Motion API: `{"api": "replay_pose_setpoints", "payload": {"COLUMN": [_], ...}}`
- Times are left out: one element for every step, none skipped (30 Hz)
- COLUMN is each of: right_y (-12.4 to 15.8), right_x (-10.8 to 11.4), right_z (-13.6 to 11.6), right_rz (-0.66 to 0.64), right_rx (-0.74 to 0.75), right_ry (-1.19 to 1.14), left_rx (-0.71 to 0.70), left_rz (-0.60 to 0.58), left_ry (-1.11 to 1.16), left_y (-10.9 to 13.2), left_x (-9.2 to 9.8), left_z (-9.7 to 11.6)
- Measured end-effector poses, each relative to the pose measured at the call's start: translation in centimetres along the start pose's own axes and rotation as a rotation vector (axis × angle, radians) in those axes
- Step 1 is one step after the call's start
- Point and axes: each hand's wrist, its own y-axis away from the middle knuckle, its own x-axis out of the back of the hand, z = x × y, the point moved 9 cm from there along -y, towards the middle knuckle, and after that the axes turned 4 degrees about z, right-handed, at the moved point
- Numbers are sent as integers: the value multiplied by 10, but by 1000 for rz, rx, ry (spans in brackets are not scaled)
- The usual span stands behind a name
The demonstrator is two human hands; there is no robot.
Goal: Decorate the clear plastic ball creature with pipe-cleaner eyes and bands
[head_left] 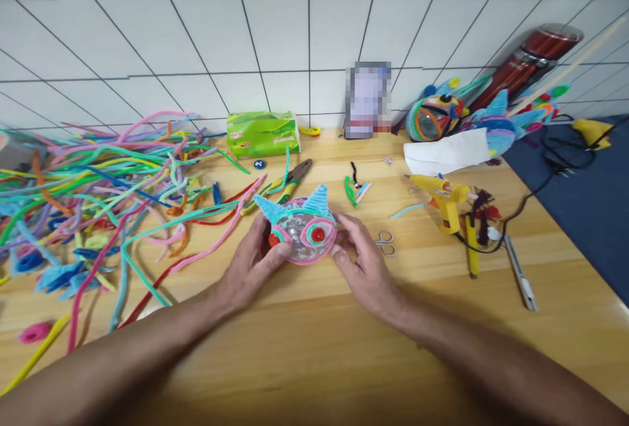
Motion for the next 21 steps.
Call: {"api": "replay_pose_setpoints", "payload": {"right_y": [0,-1,0,0,0,1,1,1,1,0,0,0,-1,-1,-1,-1,-2,-2,-2,-1,-1], "right_x": [0,0,0,-1,-1,-2,-2,-3,-3,-3,-2,-2,-2,-2,-2,-2,-2,-2,-2,-3,-3], "right_z": [0,0,1,3,4,6,7,8,8,7,6,5,5,4,3,3,3,3,3,3,3], "right_rz": [1,2,0,-4,-9,-15,-21,-24,-23,-21,-17,-14,-12,-11,-9,-6,-3,-2,-4,-8,-13], "right_rx": [0,-9,-24,-41,-60,-78,-92,-102,-106,-105,-102,-97,-94,-92,-92,-92,-92,-94,-96,-98,-100], "right_ry": [-5,-12,-20,-28,-38,-48,-55,-59,-58,-53,-46,-39,-35,-35,-36,-39,-43,-48,-53,-56,-59], "left_rx": [0,2,4,9,13,16,17,16,16,17,15,13,10,6,0,-2,-3,0,4,10,15], "left_rz": [-3,-6,-8,-9,-11,-11,-11,-10,-12,-11,-11,-11,-10,-9,-5,-1,6,14,22,27,30], "left_ry": [11,17,19,17,13,5,-5,-19,-33,-44,-50,-54,-59,-66,-76,-89,-103,-116,-126,-135,-140], "left_y": [0,-1,-1,-1,-1,-1,-1,-1,-1,0,0,0,0,0,-1,-1,-1,-1,-2,-2,-2], "left_x": [-1,-2,-2,-2,-2,-2,-1,0,1,1,2,2,3,3,3,3,3,3,4,4,4], "left_z": [1,1,2,1,1,0,-1,-3,-4,-5,-6,-7,-7,-6,-5,-4,-2,-2,-1,-1,-1]}}
